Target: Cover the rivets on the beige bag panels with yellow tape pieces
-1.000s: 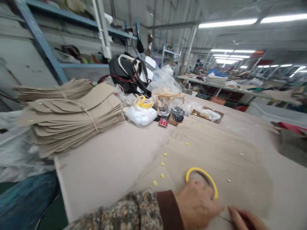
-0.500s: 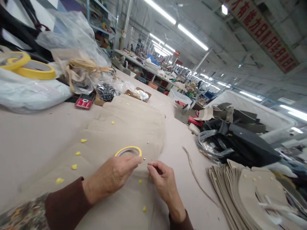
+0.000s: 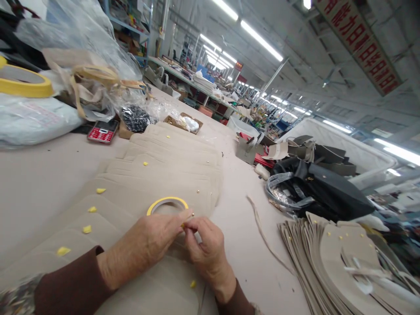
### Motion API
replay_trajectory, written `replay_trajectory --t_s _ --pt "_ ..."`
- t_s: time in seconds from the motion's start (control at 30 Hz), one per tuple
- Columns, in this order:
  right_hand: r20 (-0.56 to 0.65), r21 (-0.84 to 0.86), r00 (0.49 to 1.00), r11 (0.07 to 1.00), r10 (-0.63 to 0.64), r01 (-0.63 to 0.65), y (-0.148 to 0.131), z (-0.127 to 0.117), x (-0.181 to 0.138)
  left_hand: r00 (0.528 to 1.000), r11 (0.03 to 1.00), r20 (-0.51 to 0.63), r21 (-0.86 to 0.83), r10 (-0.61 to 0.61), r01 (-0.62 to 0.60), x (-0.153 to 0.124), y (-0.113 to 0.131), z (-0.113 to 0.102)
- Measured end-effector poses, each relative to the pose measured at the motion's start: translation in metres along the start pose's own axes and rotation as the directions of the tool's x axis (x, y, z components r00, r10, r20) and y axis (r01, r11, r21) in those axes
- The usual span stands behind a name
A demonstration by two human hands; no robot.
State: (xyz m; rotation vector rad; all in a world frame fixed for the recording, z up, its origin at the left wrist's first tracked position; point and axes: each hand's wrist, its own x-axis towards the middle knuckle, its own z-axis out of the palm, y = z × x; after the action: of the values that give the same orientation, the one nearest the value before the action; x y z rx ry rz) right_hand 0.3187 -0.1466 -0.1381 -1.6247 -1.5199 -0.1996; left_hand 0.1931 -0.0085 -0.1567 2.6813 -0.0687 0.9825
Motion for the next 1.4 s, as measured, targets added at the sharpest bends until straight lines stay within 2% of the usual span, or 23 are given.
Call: replay_trajectory --t_s 0.1,0.2,0.27,0.33,0.37,0.43,0.5,0.53,0.6,0.67,0.73,0.83,0.93,1.07,1.13,1.2,1.27,1.37,1.4 --pt "-0.058 -0.083 0.998 0.996 -0.025 0.021 0.001 0.003 -0.001 0.999 0.997 0.034 -0.073 -0.035 0.038 -0.001 0.002 0.0" --pt "-0.144 -0.097 0.989 0.995 0.01 -0.024 -0.003 0.005 0.0 0.997 0.992 0.019 -0.1 -0.075 0.076 0.003 0.005 -0.001" --pt "-0.168 -0.054 0.981 0.993 0.092 -0.102 -0.006 0.006 0.001 0.996 0.993 -0.012 -0.074 -0.094 0.093 0.007 0.007 -0.003" --pt "-0.14 0.079 0.945 0.954 0.297 -0.289 -0.008 0.008 0.003 0.995 0.995 -0.046 -0.047 -0.089 0.086 0.012 0.009 -0.006" --pt "-0.097 0.18 0.895 0.892 0.435 -0.415 -0.007 0.008 0.004 0.995 0.996 -0.063 -0.041 -0.076 0.073 0.014 0.011 -0.007" --pt "0.018 0.382 0.734 0.674 0.679 -0.632 -0.001 0.008 0.006 0.996 0.998 -0.083 -0.04 -0.042 0.039 0.016 0.015 -0.008" --pt "0.111 0.497 0.582 0.462 0.806 -0.735 0.009 0.006 0.007 0.996 0.999 -0.089 -0.028 -0.023 0.02 0.016 0.017 -0.007" --pt "0.138 0.509 0.533 0.402 0.835 -0.761 0.015 0.004 0.008 0.997 1.0 -0.073 -0.004 -0.026 0.025 0.015 0.017 -0.005" --pt "0.177 0.483 0.487 0.356 0.855 -0.8 0.025 0.0 0.009 0.998 0.995 0.0 0.082 -0.065 0.064 0.012 0.015 0.0" --pt "0.206 0.434 0.492 0.372 0.846 -0.821 0.032 -0.002 0.009 0.982 0.977 0.124 0.18 -0.141 0.117 0.009 0.011 0.005" --pt "0.208 0.403 0.518 0.41 0.83 -0.818 0.034 -0.001 0.008 0.947 0.958 0.24 0.244 -0.211 0.151 0.008 0.008 0.009" --pt "0.186 0.347 0.544 0.463 0.818 -0.816 0.033 0.003 0.007 0.904 0.948 0.342 0.27 -0.258 0.169 0.008 0.008 0.014" --pt "0.149 0.223 0.591 0.555 0.793 -0.801 0.032 0.008 0.006 0.898 0.951 0.355 0.257 -0.259 0.173 0.008 0.009 0.016" --pt "0.094 0.009 0.74 0.743 0.666 -0.67 0.03 0.011 0.009 0.918 0.953 0.313 0.249 -0.246 0.17 0.006 0.011 0.016" --pt "0.074 -0.067 0.787 0.79 0.613 -0.609 0.03 0.012 0.01 0.927 0.955 0.291 0.248 -0.237 0.166 0.005 0.011 0.016" --pt "0.065 -0.125 0.796 0.796 0.602 -0.592 0.032 0.011 0.009 0.933 0.956 0.275 0.242 -0.23 0.164 0.004 0.011 0.015" --pt "0.051 -0.14 0.774 0.772 0.631 -0.62 0.034 0.009 0.007 0.934 0.958 0.275 0.234 -0.227 0.164 0.003 0.011 0.013" --pt "0.023 -0.024 0.721 0.721 0.693 -0.692 0.036 0.003 -0.001 0.924 0.948 0.286 0.262 -0.254 0.179 0.001 0.011 0.012" --pt "0.023 0.02 0.721 0.721 0.692 -0.692 0.036 0.002 -0.003 0.917 0.943 0.297 0.276 -0.266 0.184 0.002 0.011 0.011"
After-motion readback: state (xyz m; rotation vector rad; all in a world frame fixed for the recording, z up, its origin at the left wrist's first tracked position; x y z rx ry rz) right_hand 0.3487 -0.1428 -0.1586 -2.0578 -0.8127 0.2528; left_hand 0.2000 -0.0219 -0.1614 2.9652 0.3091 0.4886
